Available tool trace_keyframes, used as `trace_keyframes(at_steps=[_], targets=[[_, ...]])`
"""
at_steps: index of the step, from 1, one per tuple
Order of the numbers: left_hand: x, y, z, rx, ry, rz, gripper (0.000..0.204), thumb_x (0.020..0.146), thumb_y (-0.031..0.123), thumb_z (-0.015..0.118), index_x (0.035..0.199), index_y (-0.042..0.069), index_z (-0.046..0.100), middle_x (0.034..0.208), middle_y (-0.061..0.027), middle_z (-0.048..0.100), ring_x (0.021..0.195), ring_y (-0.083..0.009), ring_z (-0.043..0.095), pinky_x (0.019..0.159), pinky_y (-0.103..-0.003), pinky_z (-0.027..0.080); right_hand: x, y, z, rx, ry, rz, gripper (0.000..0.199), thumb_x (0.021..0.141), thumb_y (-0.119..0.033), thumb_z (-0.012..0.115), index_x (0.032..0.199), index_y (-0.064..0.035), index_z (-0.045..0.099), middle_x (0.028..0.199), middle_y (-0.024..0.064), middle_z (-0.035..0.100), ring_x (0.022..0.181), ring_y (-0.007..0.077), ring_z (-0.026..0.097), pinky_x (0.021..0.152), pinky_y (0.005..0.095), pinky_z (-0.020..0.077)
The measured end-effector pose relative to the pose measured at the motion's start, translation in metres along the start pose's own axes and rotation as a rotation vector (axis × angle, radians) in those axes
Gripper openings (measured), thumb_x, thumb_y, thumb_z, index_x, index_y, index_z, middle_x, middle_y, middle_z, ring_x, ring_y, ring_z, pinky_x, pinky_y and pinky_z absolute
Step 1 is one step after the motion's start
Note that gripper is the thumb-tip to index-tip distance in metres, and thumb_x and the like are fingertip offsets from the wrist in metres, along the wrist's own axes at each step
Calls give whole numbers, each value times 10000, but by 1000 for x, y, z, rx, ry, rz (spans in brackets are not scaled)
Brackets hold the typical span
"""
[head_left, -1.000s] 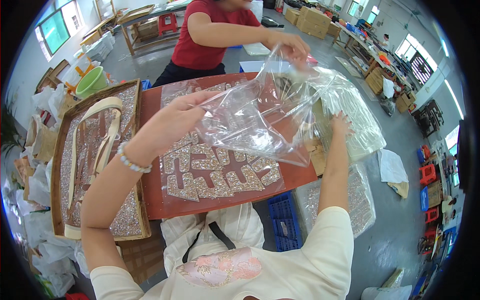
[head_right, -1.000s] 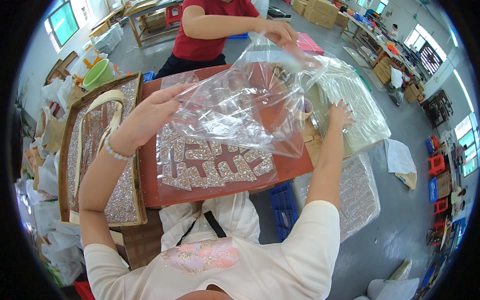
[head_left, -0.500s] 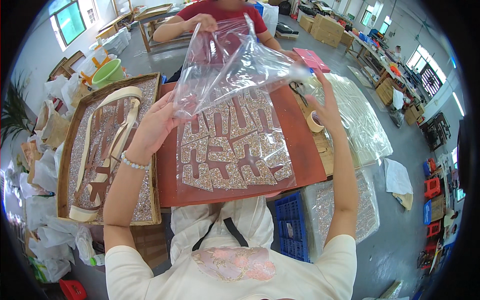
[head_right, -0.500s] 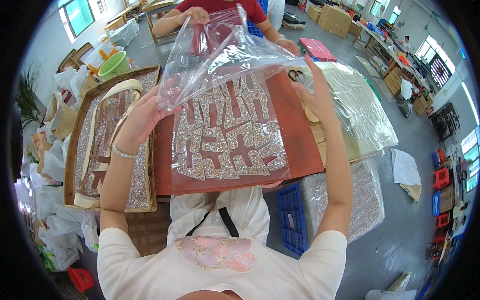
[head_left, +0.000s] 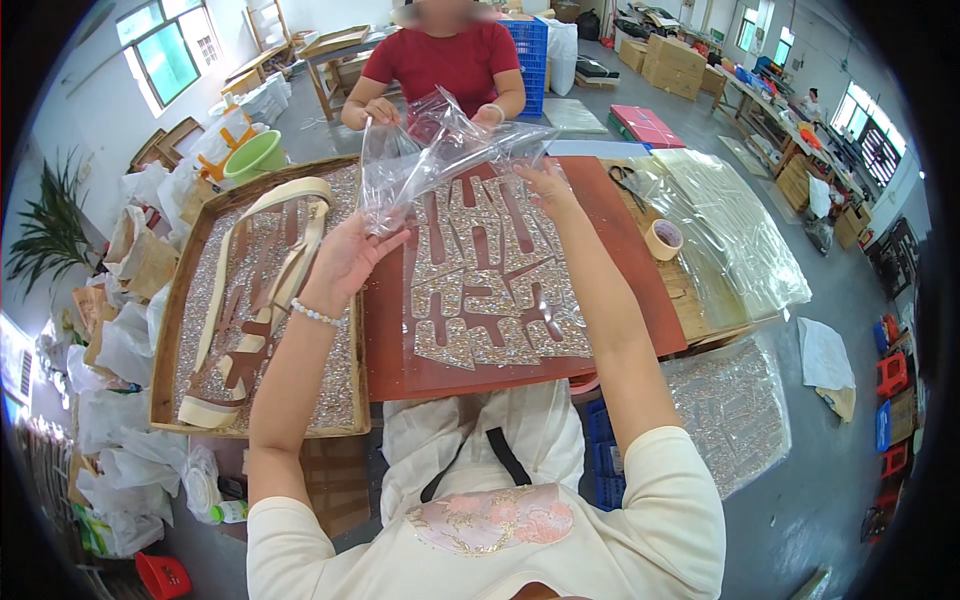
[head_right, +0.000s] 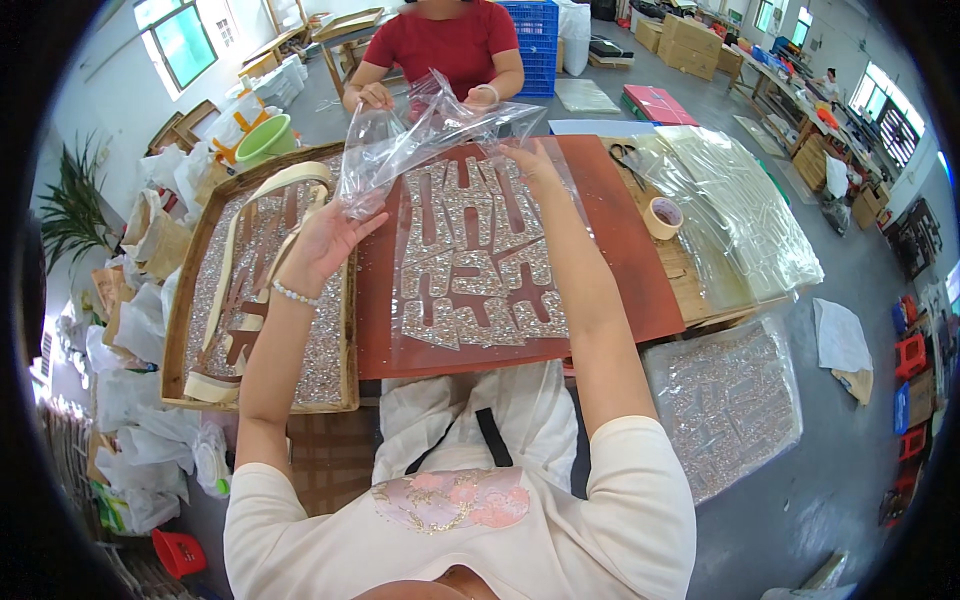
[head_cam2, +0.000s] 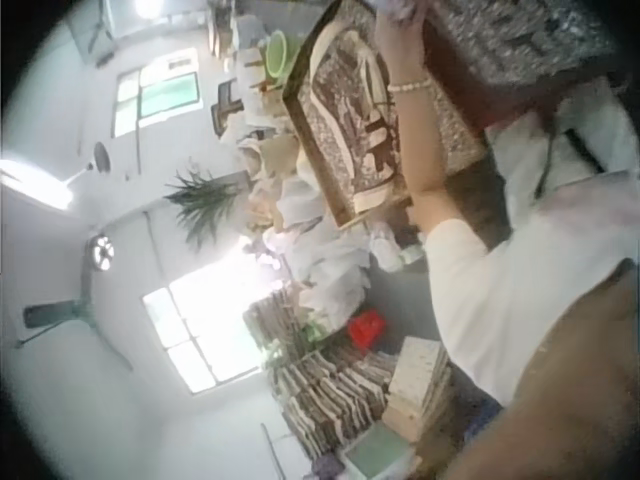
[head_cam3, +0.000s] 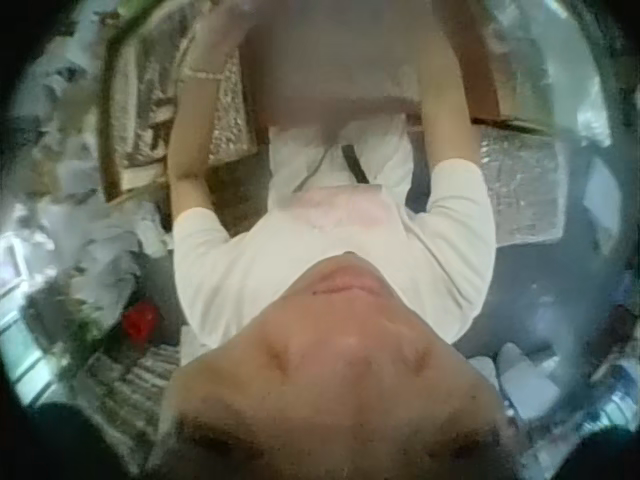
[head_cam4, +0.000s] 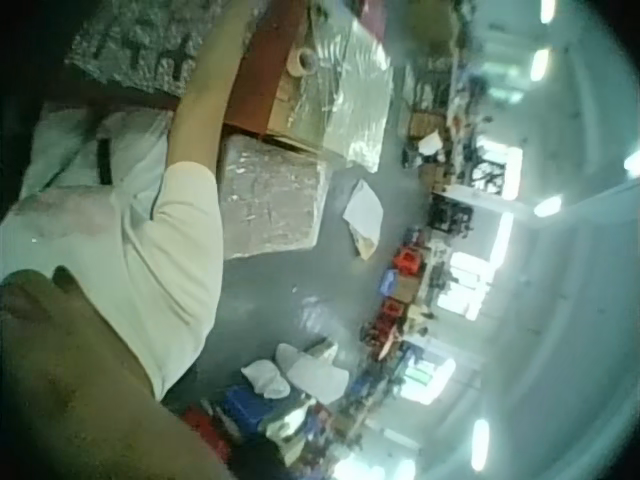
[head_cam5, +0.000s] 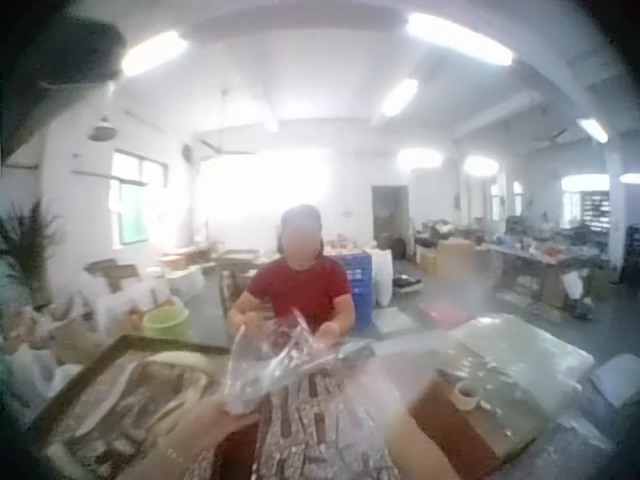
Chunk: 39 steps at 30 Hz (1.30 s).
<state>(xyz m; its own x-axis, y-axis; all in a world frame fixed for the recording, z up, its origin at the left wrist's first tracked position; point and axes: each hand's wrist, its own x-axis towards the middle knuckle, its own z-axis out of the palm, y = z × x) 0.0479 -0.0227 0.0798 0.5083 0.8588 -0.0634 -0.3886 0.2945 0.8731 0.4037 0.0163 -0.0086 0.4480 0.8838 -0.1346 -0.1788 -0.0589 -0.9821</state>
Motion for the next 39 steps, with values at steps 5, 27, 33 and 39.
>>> trace_keyframes(at_steps=[5, 27, 33, 39], targets=[[-3, -5, -36, -144, -22, -44, 325, 996, 116, 432, 1292, -19, 452, 1238, -151, 558, 1133, -257, 557, 1014, -488, 480, 29, 36, 9, -19, -69, -172, 309, 789, -292, 773, 1010, -80, 732, 791, 10, 672, 580, 140, 559, 565, 288, 442], [-21, 6, -134, 427, -60, -14, 568, 955, -6, 461, 1451, -43, 186, 1201, -240, 574, 1037, -328, 644, 921, -386, 552, -49, 1, -107, -1394, 457, -1244, 89, 827, -157, 651, 862, -76, 661, 862, 55, 564, 860, 256, 554, 749, 393, 430], [16, 11, -52, 178, -57, 176, 644, 943, -34, 445, 1481, -13, 92, 1280, -254, 519, 1081, -337, 619, 960, -393, 529, -102, -36, -58, -1038, 305, -1248, 228, 811, -118, 681, 1034, -80, 648, 976, 91, 596, 965, 288, 561, 846, 411, 447], [23, -27, 15, 85, -104, 169, 555, 921, -42, 479, 1425, -5, 248, 1248, -192, 560, 1129, -302, 596, 985, -373, 507, -158, -41, 54, -978, -143, -1379, 567, 800, -214, 707, 1323, -108, 513, 1245, 110, 569, 1184, 293, 493, 1019, 403, 379]])
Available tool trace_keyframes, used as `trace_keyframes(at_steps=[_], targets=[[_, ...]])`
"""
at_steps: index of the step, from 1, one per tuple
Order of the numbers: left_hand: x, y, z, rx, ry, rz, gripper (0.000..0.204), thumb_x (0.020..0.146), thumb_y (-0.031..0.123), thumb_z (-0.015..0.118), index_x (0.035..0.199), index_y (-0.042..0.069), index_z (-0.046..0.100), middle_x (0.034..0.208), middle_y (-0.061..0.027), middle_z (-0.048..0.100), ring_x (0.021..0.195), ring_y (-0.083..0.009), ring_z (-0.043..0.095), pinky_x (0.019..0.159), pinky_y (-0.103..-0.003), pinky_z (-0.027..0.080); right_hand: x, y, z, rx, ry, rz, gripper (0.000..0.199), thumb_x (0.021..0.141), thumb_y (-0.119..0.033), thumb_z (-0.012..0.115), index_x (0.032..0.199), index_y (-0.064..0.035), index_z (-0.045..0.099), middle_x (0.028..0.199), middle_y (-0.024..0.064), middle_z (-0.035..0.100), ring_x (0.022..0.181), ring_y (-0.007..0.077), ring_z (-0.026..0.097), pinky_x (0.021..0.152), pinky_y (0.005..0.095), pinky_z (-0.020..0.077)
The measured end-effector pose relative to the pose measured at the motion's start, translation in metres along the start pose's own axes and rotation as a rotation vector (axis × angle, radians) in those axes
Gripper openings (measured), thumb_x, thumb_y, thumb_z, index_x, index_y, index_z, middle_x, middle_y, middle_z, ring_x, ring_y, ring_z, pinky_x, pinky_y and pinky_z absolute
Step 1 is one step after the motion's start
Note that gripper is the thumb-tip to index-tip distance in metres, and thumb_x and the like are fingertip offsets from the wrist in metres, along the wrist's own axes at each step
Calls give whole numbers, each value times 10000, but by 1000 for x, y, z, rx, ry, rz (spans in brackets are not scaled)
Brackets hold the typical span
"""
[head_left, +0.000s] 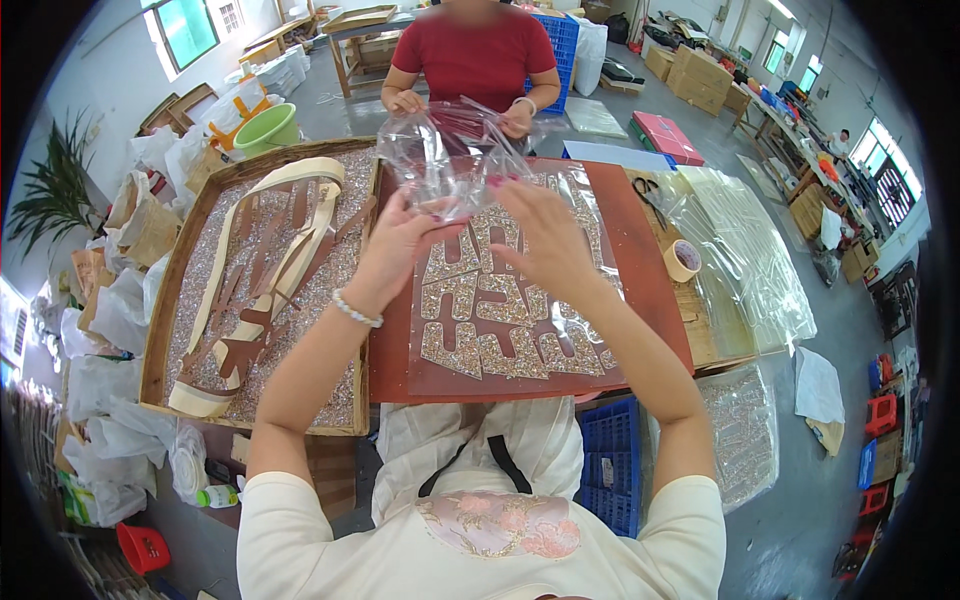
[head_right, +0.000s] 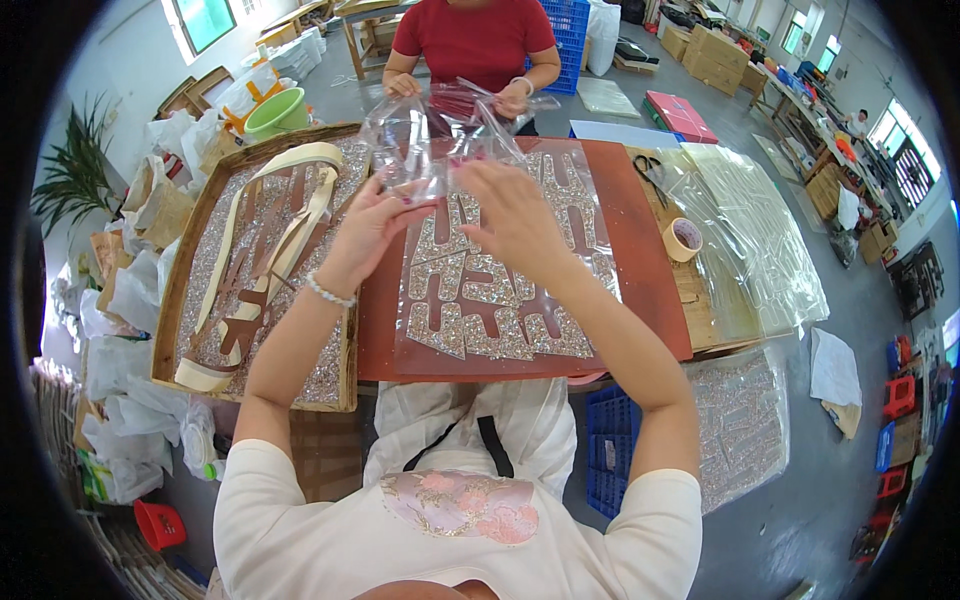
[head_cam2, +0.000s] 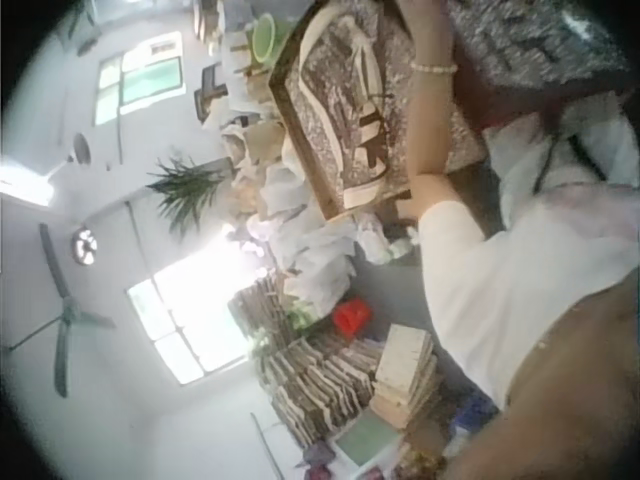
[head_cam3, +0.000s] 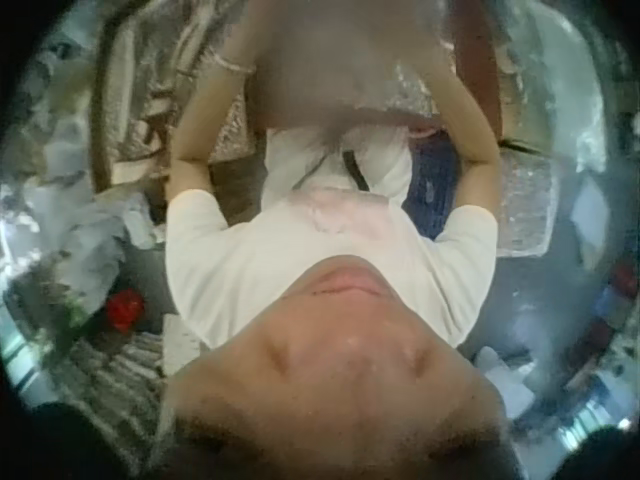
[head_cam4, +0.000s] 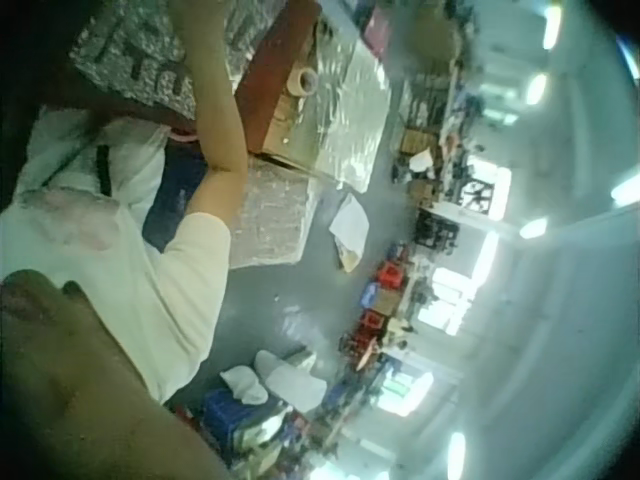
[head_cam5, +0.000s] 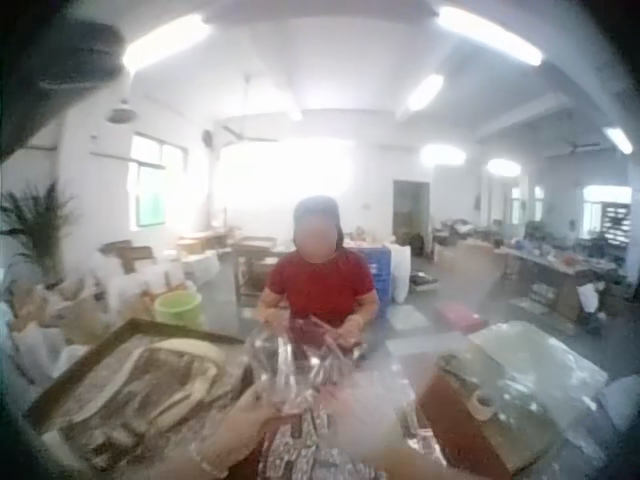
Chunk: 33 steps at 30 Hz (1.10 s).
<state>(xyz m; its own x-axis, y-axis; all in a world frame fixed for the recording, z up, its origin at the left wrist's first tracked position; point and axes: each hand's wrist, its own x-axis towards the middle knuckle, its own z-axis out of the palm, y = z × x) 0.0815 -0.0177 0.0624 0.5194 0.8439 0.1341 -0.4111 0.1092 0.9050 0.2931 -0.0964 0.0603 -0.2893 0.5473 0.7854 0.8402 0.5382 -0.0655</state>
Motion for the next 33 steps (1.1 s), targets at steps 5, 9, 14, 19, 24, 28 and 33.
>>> trace_keyframes(at_steps=[5, 9, 14, 19, 24, 28, 33], targets=[[6, -22, 9, 37, -10, 31, 544, 901, 13, 514, 1402, 0, 303, 1221, -126, 615, 1137, -149, 554, 965, -278, 403, 17, 2, 28, -139, -2, -32, 402, 795, -126, 676, 1184, -85, 584, 1082, 90, 610, 1036, 273, 572, 907, 396, 452], [-7, -16, 3, 52, -40, -68, 530, 946, 105, 448, 1418, -56, 267, 1213, -122, 622, 1103, -169, 561, 975, -303, 399, 12, 8, 14, -47, 60, 51, 173, 776, -63, 669, 943, -77, 628, 897, 65, 597, 858, 275, 607, 769, 384, 482], [30, -56, -33, -120, 142, -178, 505, 952, 68, 439, 1416, -49, 279, 1226, -167, 582, 1108, -239, 567, 970, -348, 447, 18, 11, -13, -48, 117, 90, 123, 762, -28, 678, 862, -63, 616, 859, 84, 573, 830, 285, 593, 728, 361, 470], [104, -118, -17, -315, 185, -146, 406, 978, 80, 448, 1355, -37, 355, 1230, -202, 537, 1086, -277, 573, 969, -393, 488, 17, 19, -33, 56, 163, 228, 118, 738, 18, 680, 814, -34, 607, 795, 91, 516, 755, 247, 560, 659, 333, 438], [153, -156, -2, -734, 32, -59, 283, 995, 156, 475, 1214, -22, 447, 1199, -204, 538, 1067, -310, 584, 953, -434, 507, -13, 9, -33, -26, 79, 212, 117, 727, 15, 674, 788, -52, 600, 765, 87, 493, 747, 288, 528, 668, 391, 417], [152, -139, 47, -873, 320, -199, 357, 1005, 290, 405, 1118, -14, 553, 1108, -175, 612, 1061, -350, 587, 990, -470, 475, -64, 15, -44, -101, 30, 159, 128, 713, 52, 672, 784, -34, 609, 747, 69, 492, 720, 251, 522, 629, 355, 399], [199, -177, -52, -1234, 65, -172, 489, 951, 431, 452, 1024, -36, 578, 951, -197, 611, 886, -345, 622, 881, -486, 518, -91, 8, -19, -16, 13, 142, 170, 681, 58, 688, 795, -56, 634, 764, 58, 536, 743, 256, 539, 644, 366, 418]])
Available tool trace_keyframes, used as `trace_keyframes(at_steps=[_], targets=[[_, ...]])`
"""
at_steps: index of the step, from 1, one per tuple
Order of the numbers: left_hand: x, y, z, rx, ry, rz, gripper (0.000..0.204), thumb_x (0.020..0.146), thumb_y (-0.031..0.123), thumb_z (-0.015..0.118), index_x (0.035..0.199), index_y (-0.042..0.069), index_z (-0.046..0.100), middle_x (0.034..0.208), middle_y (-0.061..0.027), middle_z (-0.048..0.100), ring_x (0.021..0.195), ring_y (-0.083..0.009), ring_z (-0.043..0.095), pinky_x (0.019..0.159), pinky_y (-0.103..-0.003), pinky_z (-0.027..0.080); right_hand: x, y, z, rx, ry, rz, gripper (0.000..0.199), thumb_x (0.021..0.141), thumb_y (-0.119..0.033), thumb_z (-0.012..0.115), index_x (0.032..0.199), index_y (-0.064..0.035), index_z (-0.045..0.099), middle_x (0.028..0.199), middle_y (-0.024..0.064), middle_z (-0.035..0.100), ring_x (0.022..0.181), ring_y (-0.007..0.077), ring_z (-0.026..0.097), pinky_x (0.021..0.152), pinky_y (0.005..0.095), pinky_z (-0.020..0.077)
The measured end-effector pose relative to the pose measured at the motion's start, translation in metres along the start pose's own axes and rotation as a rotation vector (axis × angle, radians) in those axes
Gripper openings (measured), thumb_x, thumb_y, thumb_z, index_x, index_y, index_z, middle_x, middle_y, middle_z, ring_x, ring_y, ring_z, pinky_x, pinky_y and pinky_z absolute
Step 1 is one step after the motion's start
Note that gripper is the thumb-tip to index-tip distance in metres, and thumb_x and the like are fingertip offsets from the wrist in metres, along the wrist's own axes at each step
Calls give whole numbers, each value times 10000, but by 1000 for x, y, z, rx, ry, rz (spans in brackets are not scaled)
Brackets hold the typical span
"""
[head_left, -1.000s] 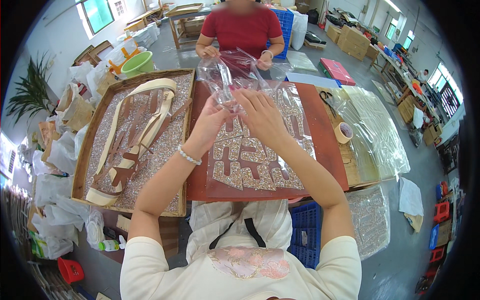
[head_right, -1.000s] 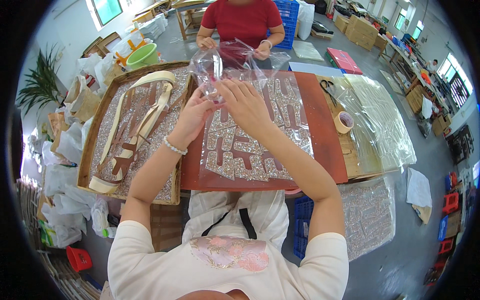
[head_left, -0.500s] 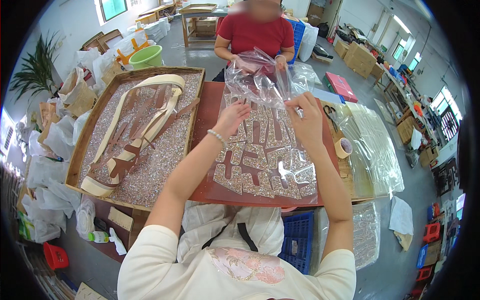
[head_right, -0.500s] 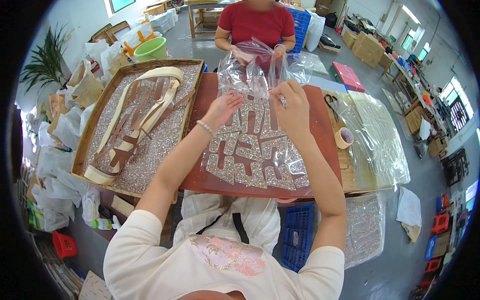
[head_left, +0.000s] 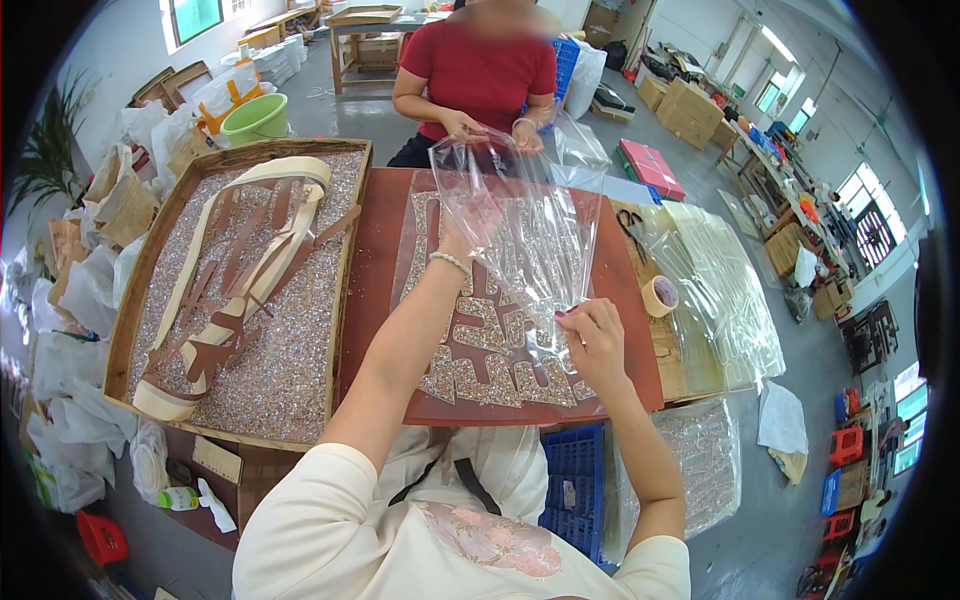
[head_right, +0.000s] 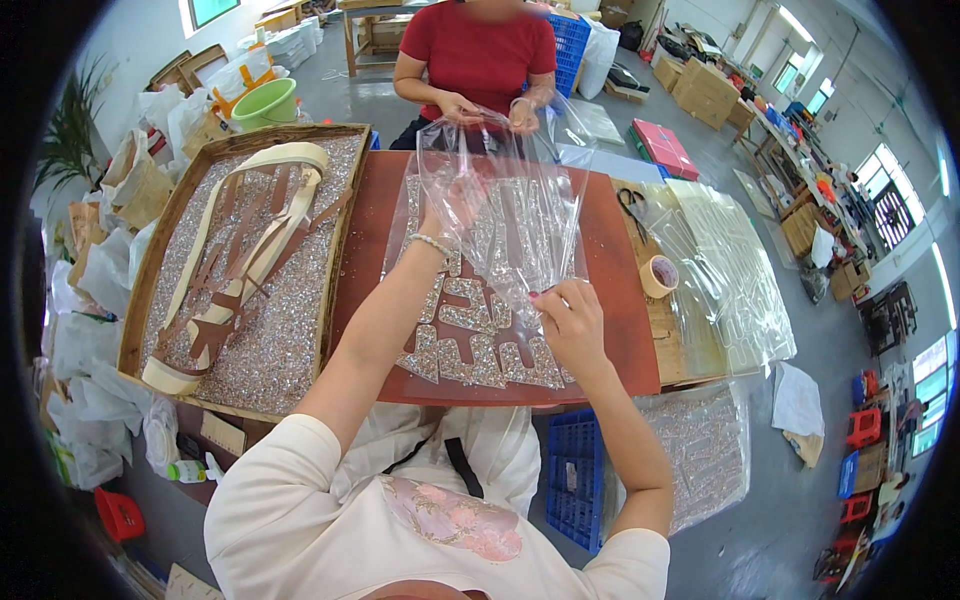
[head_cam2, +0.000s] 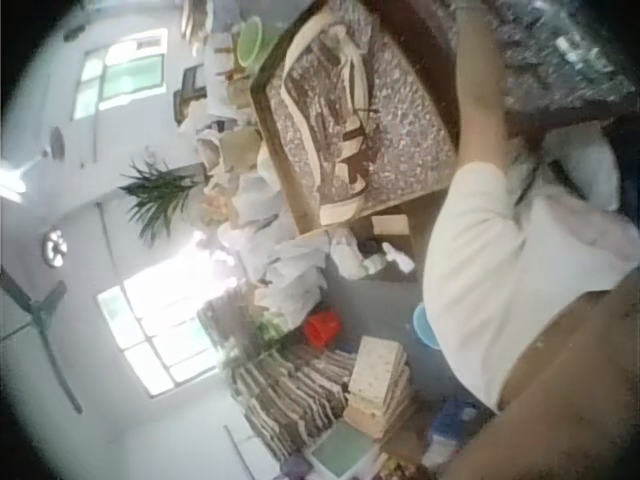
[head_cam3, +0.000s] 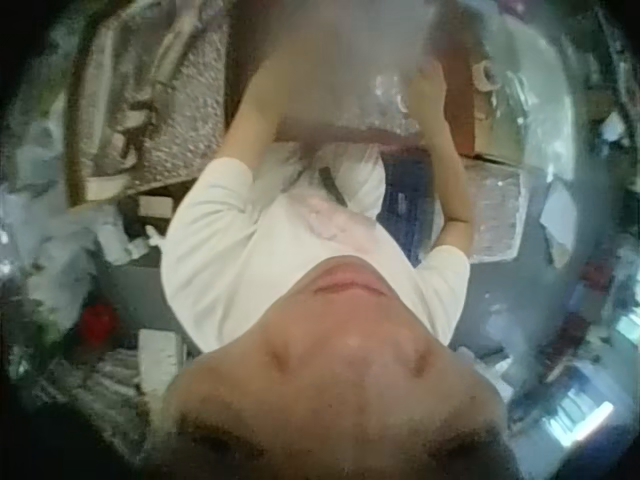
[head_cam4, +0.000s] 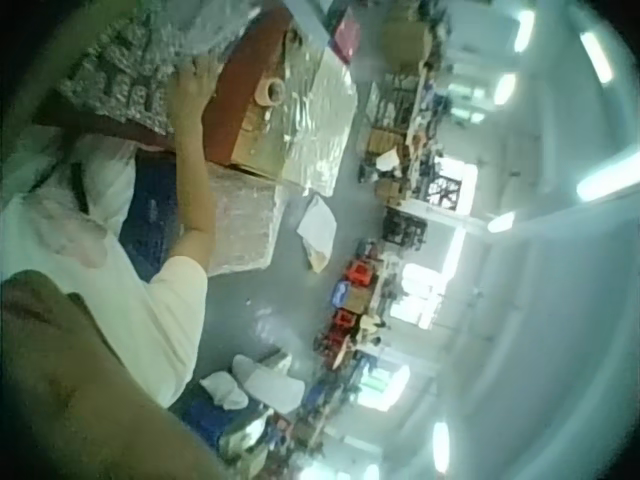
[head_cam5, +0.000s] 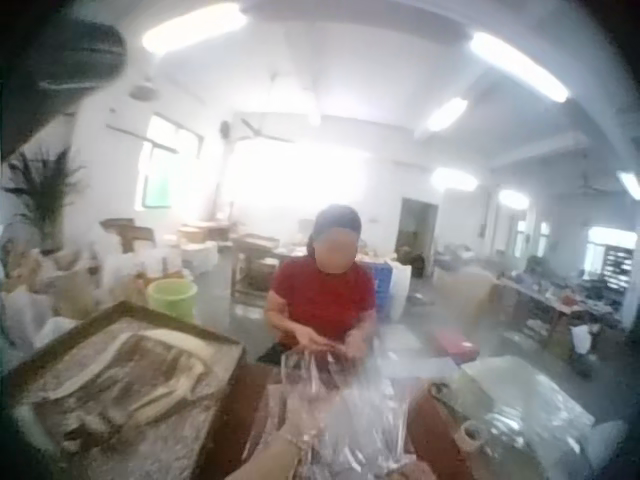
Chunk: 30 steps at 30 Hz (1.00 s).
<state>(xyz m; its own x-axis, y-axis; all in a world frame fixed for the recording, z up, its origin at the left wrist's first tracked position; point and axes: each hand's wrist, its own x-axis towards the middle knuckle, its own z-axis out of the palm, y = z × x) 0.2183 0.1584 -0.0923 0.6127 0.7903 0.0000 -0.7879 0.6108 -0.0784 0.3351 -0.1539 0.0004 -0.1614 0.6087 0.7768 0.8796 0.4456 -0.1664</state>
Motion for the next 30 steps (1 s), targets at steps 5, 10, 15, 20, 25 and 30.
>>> trace_keyframes(at_steps=[5, 10, 15, 20, 25, 30], targets=[[5, 0, -12, 280, 363, 152, 493, 978, 505, 382, 1155, 57, 481, 886, -121, 590, 784, -283, 596, 774, -449, 515, -29, 2, 0, -2, 33, 86, 205, 648, 71, 657, 798, -67, 636, 770, 57, 542, 734, 251, 548, 633, 371, 439], [-10, 1, 15, 358, 62, 225, 611, 989, 543, 261, 1262, 53, 503, 1187, -171, 569, 1039, -341, 573, 837, -507, 512, -44, -5, 6, -9, -18, 47, 218, 619, 69, 645, 792, -63, 636, 787, 58, 554, 751, 252, 556, 649, 371, 447], [-27, 30, 20, 474, 165, 271, 666, 988, 549, 202, 1304, 35, 482, 1134, -172, 580, 1146, -369, 514, 964, -586, 436, -37, -18, 9, -3, -7, 0, 242, 592, 61, 638, 792, -73, 623, 788, 49, 543, 744, 240, 562, 657, 362, 443], [-56, -8, 39, 565, 99, 252, 601, 1000, 480, 244, 1277, 7, 490, 1112, -180, 592, 1022, -350, 586, 933, -570, 461, -35, -6, 1, -55, 7, 30, 249, 591, 63, 629, 802, -69, 626, 783, 47, 540, 760, 242, 562, 667, 362, 441], [-98, -43, 13, 246, 359, -24, 565, 1022, 416, 252, 1296, -35, 453, 1223, -227, 555, 1077, -357, 568, 934, -517, 477, -33, -19, 4, -10, 33, 50, 256, 597, 64, 634, 816, -68, 635, 790, 46, 546, 774, 242, 571, 673, 364, 448], [-147, -34, -9, 41, 70, -304, 567, 1038, 388, 230, 1336, -59, 408, 1298, -241, 512, 1139, -360, 545, 999, -476, 455, -35, -21, 2, -92, 44, -25, 235, 609, 55, 659, 805, -71, 635, 806, 44, 559, 820, 242, 597, 714, 366, 470]])
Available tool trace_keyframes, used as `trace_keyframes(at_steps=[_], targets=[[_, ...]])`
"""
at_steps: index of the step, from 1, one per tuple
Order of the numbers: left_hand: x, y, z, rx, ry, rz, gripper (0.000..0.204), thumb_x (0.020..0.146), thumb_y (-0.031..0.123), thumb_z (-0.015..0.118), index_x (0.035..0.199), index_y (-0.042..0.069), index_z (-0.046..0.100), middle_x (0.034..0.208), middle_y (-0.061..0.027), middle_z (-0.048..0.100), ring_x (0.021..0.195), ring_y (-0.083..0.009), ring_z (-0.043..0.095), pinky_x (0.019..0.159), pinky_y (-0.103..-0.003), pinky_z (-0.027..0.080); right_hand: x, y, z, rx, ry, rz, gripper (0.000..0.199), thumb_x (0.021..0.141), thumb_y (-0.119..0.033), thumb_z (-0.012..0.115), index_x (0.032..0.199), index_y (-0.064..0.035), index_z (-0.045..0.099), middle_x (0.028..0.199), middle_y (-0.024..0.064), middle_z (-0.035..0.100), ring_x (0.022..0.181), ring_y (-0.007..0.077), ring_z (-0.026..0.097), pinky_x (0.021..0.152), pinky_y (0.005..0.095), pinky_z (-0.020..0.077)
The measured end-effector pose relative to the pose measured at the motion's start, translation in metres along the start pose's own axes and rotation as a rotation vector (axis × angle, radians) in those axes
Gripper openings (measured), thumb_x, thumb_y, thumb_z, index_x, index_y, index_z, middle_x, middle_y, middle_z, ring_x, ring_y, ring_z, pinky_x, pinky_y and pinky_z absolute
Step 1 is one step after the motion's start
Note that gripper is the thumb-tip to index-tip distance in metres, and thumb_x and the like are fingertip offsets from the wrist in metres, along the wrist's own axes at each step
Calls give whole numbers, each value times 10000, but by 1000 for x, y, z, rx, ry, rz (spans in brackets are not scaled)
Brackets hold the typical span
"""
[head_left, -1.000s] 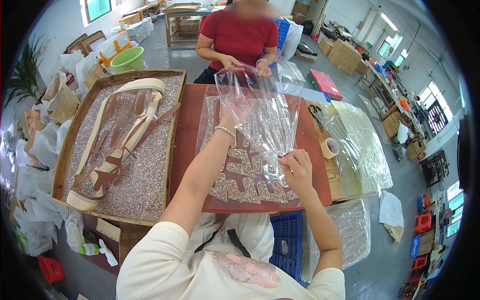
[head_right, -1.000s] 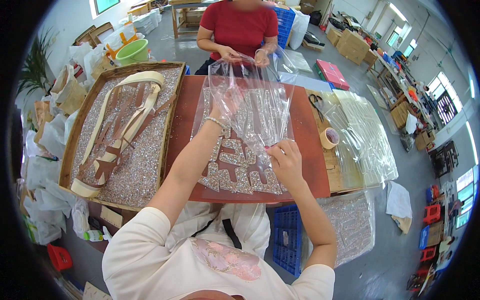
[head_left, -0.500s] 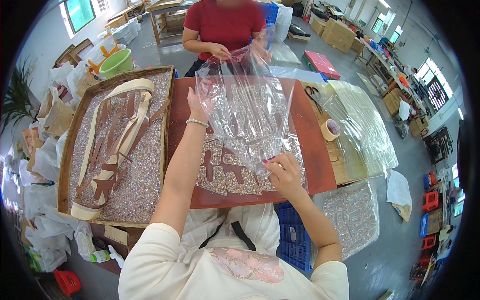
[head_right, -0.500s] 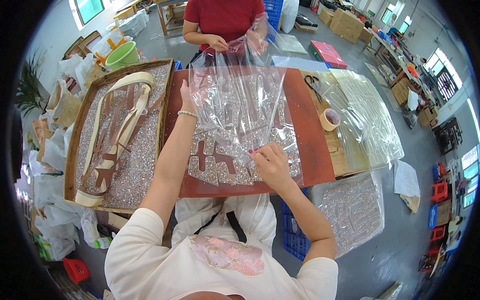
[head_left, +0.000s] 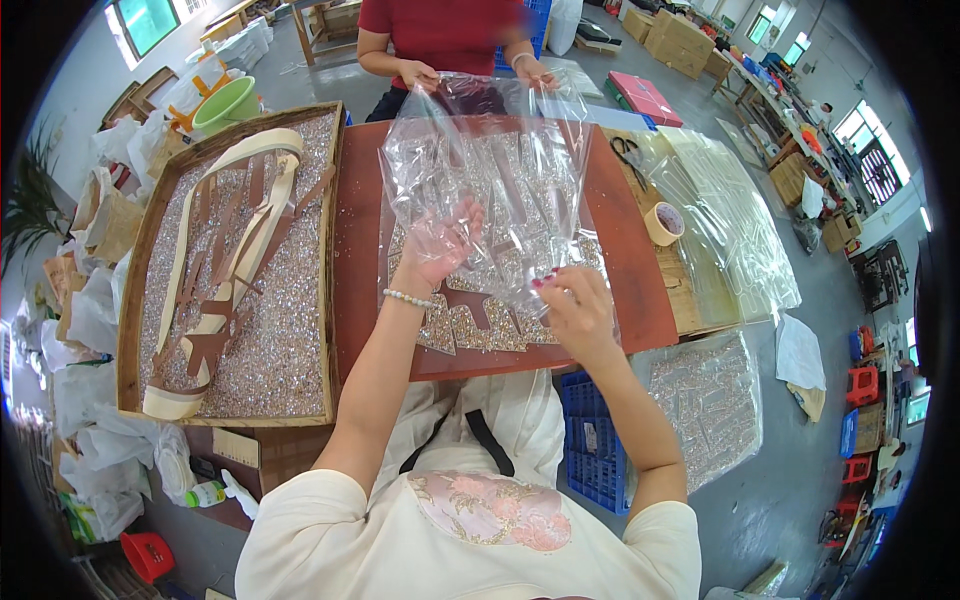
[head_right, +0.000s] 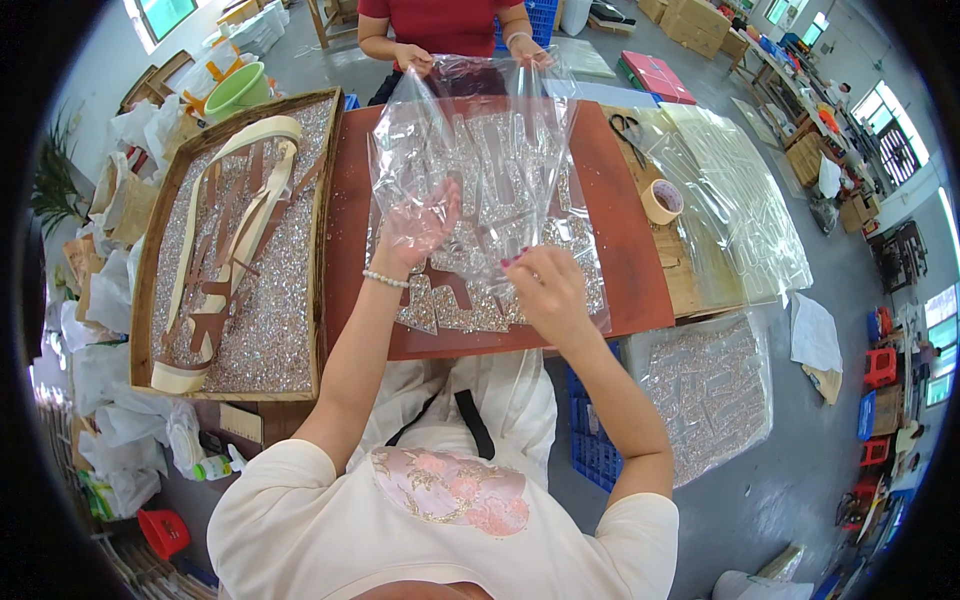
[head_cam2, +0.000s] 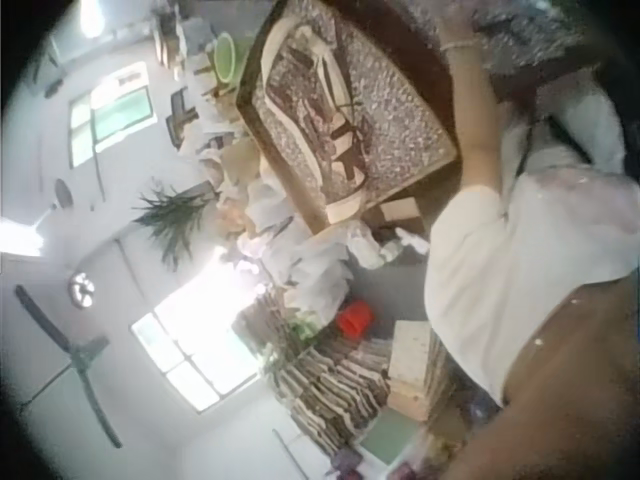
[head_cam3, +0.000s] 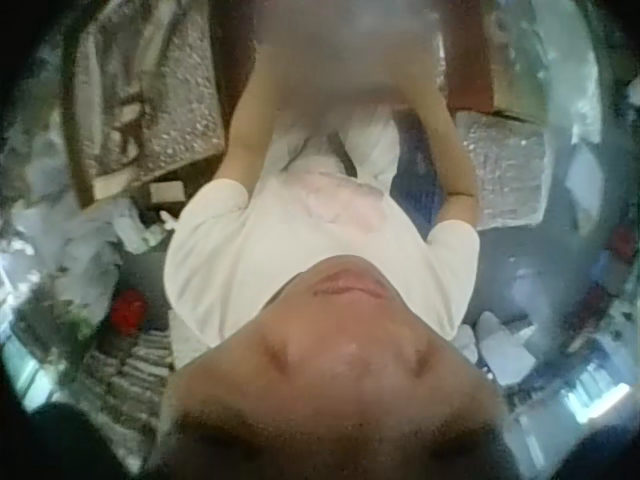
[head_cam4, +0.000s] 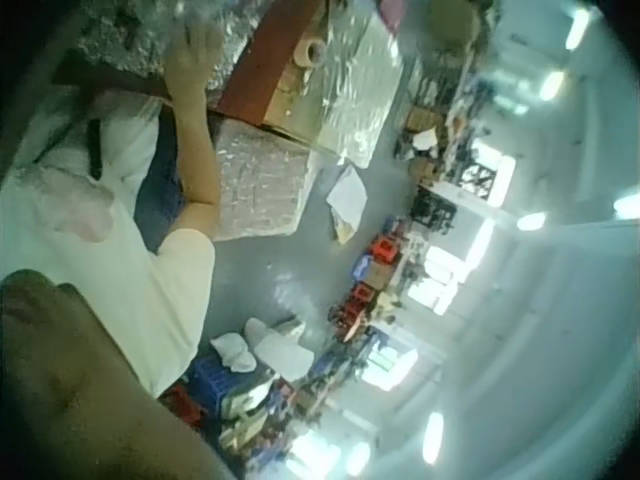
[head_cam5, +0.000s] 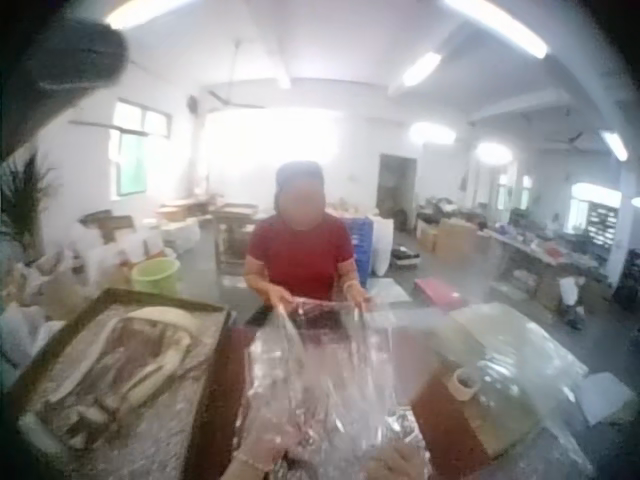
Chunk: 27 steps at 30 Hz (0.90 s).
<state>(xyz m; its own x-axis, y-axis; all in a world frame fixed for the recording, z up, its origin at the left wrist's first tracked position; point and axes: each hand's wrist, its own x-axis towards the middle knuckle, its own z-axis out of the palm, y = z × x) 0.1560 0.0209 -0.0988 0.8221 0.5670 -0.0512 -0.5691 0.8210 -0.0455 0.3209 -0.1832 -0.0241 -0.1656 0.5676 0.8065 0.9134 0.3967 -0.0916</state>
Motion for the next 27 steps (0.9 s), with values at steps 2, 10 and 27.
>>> trace_keyframes(at_steps=[2, 10, 27], targets=[[-10, -2, -4, -71, -97, -86, 547, 1042, 360, 234, 1336, -68, 403, 1304, -242, 507, 1162, -366, 536, 1018, -472, 450, -4, 9, -7, -13, -13, 6, 228, 613, 52, 664, 801, -73, 631, 808, 44, 559, 826, 241, 599, 722, 367, 474], [-43, -16, 32, 364, -11, 58, 411, 1001, 163, 321, 1305, -106, 386, 1333, -301, 464, 1228, -417, 488, 1071, -511, 419, -14, 27, -9, -21, -17, 113, 164, 691, 44, 707, 785, -56, 617, 829, 61, 587, 816, 250, 591, 712, 367, 462], [-12, -37, 77, 309, -8, 138, 307, 966, 102, 463, 1185, -114, 481, 1208, -236, 523, 1212, -373, 505, 1081, -463, 429, 6, 74, 15, 91, 59, 406, 130, 743, 51, 705, 816, -25, 630, 864, 86, 571, 825, 250, 573, 727, 341, 460]])
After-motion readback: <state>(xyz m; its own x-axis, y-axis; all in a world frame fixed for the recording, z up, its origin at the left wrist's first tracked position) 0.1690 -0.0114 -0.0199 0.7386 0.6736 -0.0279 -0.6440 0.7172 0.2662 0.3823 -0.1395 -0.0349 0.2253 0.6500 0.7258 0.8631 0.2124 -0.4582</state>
